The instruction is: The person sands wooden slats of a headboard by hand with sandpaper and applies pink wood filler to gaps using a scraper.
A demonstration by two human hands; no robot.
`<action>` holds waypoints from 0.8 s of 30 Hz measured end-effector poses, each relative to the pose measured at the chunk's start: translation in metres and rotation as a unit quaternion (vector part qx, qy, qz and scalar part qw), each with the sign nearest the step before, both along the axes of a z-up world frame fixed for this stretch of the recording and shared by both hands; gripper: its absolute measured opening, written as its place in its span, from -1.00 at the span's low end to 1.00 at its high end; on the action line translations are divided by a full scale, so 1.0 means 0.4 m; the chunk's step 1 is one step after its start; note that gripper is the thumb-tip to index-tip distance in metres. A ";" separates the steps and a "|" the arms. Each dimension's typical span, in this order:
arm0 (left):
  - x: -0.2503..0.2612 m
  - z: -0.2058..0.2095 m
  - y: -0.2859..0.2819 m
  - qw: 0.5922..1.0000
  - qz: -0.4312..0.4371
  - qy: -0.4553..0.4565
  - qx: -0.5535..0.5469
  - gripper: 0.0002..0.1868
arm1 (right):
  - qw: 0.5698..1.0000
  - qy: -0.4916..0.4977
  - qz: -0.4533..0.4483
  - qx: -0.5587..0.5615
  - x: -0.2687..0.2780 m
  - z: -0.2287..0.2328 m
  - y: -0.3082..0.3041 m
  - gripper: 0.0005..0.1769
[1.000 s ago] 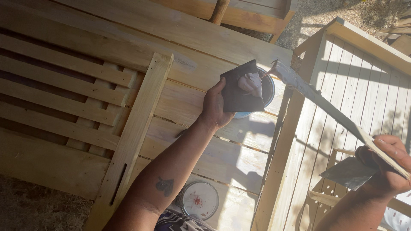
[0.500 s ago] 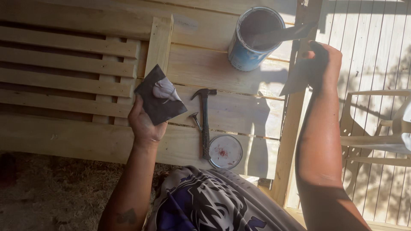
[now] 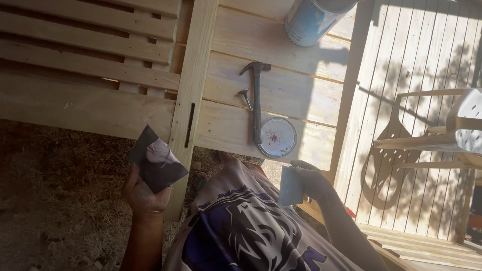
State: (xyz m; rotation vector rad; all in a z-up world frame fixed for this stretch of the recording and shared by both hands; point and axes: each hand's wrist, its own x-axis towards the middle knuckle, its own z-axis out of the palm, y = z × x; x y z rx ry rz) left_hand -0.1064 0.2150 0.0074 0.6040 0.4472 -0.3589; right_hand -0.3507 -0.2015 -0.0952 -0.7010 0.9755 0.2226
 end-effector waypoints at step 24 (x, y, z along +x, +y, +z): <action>-0.083 0.058 0.016 0.999 0.005 -0.046 0.017 -0.43 | 0.573 0.052 0.409 -0.709 0.254 -0.044 0.025 -0.68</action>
